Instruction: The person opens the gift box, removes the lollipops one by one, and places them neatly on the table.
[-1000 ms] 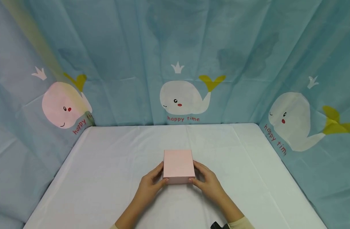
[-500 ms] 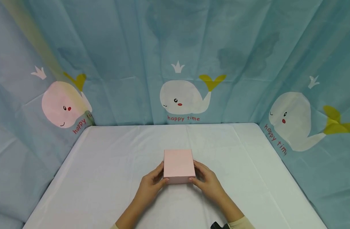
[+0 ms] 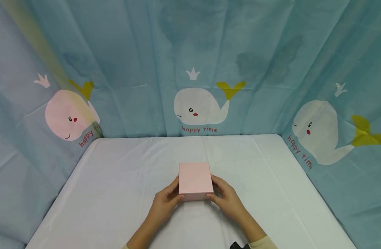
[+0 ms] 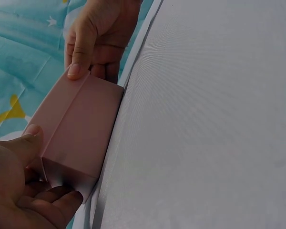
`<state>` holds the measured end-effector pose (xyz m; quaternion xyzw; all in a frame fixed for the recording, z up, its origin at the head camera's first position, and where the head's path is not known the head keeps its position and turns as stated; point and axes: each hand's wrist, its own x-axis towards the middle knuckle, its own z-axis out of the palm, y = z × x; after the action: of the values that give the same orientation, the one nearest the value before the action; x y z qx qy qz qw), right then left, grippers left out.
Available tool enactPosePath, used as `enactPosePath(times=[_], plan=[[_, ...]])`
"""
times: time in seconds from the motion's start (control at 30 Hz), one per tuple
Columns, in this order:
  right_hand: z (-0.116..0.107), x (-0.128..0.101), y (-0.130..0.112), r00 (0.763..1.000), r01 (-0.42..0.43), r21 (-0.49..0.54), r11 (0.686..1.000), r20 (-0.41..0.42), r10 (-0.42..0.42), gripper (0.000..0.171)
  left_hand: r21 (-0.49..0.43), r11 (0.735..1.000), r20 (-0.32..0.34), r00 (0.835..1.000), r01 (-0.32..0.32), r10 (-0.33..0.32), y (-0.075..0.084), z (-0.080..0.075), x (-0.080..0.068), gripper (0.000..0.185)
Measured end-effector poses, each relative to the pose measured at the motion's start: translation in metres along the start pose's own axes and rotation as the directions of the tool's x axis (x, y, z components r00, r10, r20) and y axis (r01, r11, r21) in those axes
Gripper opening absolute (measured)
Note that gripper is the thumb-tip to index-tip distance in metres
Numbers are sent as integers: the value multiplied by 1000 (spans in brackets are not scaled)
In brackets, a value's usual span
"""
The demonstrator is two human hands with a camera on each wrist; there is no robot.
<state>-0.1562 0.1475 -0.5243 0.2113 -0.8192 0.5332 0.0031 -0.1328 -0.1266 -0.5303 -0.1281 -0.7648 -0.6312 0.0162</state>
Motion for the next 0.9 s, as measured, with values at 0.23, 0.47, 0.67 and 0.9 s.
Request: enactPosePath(times=[0.23,0.47,0.67,0.9], plan=[[1,0,0,999,50,45,998,12,-51,70,24,1000,9,1000,-18,18,2,1,-1,76],[3,0,1,995,92,74,993,19,-93,70,24,1000,-3,1000,-19,19,1,1,-3,76],[4,-1,2,992,121,51,991,14,-122,70,9,1000,-10,1000,0,0,2,1,-6,75],[2,0,2,989,144,-16,989,-15,-145,71,28,1000,-7,1000,-12,12,3,1,-4,75]])
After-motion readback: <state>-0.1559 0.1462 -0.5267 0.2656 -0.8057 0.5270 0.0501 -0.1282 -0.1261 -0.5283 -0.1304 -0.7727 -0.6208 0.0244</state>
